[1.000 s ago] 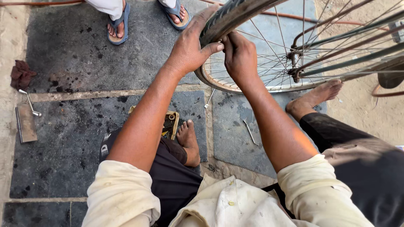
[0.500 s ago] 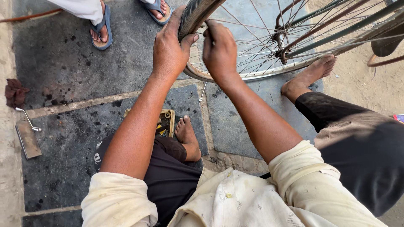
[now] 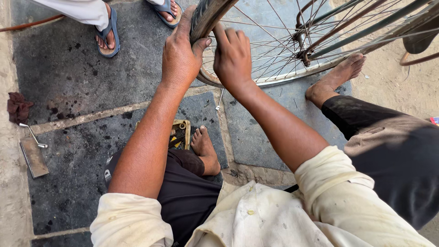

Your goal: The person uses a tire lever to pry the tire bead off the bicycle rim, working around the circumference to remove the tire from the wheel. They repeatedly insert the lever and lever the tire edge over the rim edge.

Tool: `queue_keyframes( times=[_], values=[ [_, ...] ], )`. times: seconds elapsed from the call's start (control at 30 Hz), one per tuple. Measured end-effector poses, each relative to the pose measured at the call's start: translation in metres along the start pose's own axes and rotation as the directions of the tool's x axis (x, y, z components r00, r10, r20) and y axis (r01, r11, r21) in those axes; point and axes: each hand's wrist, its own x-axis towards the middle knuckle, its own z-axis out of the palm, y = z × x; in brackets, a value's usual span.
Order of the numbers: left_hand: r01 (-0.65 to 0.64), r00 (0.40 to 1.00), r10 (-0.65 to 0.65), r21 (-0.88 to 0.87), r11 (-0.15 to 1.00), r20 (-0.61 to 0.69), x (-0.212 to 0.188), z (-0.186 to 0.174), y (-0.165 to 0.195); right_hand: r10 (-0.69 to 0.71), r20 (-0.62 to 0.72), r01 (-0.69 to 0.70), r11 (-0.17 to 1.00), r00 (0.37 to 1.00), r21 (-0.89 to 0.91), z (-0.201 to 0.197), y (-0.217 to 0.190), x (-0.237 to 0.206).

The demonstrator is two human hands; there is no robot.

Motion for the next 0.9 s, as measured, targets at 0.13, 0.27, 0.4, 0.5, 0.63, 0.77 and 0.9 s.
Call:
queue_keyframes(
  times=[0.13,0.27,0.4,0.5,0.63,0.77,0.9],
  values=[
    [-0.014,1.0,0.014,0.003,1.0,-0.01,0.0,-0.004,0.005,-0.262,-0.152,0.271,0.962,0.953,0.044,-0.006,-0.001,-0.004],
    [0.054,0.998,-0.055,0.013,0.998,0.042,0.002,-0.006,0.01,0.205,0.047,-0.207,0.977,0.978,0.051,-0.001,-0.004,0.0],
    [0.066,0.997,-0.067,0.03,0.997,0.037,0.002,-0.004,0.011,-0.059,-0.068,0.059,0.998,0.996,-0.003,0.0,-0.004,-0.002],
    [0.052,0.999,-0.052,0.028,0.998,0.008,0.001,-0.003,0.012,-0.107,-0.149,0.132,0.977,0.983,0.17,-0.002,-0.001,-0.006],
    [0.049,0.999,-0.05,0.04,0.998,0.011,0.0,-0.005,0.012,0.186,0.01,-0.186,0.983,0.983,0.004,0.002,0.0,-0.006],
    [0.074,0.996,-0.075,0.047,0.996,0.041,0.001,-0.005,0.013,-0.063,-0.082,0.067,0.997,0.995,0.04,0.002,0.0,-0.008],
    [0.081,0.996,-0.083,0.076,0.994,0.018,0.002,-0.004,0.014,0.018,-0.095,-0.002,0.987,0.995,0.163,-0.003,-0.001,-0.007]
  ],
)
